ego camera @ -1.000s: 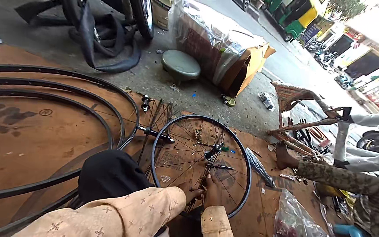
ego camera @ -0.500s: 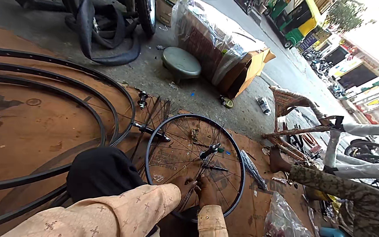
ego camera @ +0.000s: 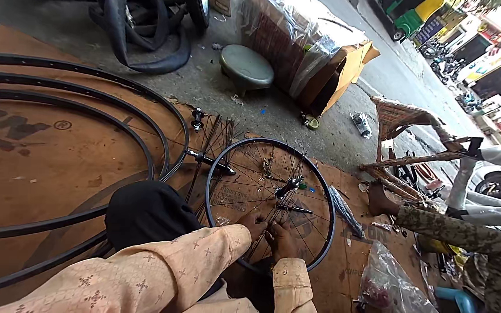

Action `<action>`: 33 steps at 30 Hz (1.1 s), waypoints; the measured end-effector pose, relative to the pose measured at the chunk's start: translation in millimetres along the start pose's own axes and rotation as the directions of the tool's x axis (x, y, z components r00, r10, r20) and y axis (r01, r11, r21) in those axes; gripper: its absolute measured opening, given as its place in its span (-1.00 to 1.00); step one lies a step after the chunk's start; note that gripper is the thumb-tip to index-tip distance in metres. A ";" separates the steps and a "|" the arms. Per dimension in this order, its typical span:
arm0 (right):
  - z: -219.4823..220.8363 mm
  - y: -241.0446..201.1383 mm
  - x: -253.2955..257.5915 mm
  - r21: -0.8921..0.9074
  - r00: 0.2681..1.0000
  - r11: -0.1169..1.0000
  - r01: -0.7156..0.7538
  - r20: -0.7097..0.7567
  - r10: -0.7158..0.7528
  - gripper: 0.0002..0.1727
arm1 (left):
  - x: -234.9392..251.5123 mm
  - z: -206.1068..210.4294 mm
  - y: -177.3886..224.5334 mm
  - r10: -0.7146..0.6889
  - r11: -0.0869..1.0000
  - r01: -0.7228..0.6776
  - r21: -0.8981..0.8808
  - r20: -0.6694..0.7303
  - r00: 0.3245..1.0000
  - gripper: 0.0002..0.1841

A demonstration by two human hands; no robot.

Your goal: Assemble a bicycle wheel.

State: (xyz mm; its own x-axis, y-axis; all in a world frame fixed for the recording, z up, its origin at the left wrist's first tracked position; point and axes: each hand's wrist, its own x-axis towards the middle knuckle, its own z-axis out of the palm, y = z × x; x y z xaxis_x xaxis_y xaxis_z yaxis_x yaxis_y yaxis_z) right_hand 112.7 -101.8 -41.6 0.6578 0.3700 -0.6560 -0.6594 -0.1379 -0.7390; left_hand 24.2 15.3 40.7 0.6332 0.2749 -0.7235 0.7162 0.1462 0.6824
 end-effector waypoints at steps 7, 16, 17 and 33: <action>-5.2 3.9 -2.1 -0.078 1.000 0.997 0.012 0.022 -0.011 -0.82 | 23.3 4.5 -34.9 0.307 0.905 -0.256 0.341 -0.105 0.946 -0.59; -16.1 21.2 14.4 -0.346 0.985 0.922 0.172 0.062 -0.160 -0.58 | 3.2 -4.0 24.0 0.035 0.976 -0.032 0.215 -0.014 0.999 -0.54; -17.4 21.7 14.1 -0.384 0.983 0.905 0.182 0.062 -0.172 -0.54 | 4.3 -4.0 22.5 0.058 0.978 -0.053 0.204 -0.020 0.998 -0.55; -34.4 10.1 -18.5 -0.310 0.942 0.891 0.331 0.048 -0.333 -0.11 | 6.7 15.1 55.2 -0.004 0.995 0.004 0.103 -0.003 1.000 -0.62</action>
State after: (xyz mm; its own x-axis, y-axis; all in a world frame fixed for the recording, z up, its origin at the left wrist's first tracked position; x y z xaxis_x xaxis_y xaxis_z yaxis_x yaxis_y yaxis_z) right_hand 106.3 -141.6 -42.2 0.8216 0.4386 -0.3642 -0.2568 -0.2855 -0.9233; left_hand 72.5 10.8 71.9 0.6297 0.2768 -0.7259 0.7453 0.0484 0.6650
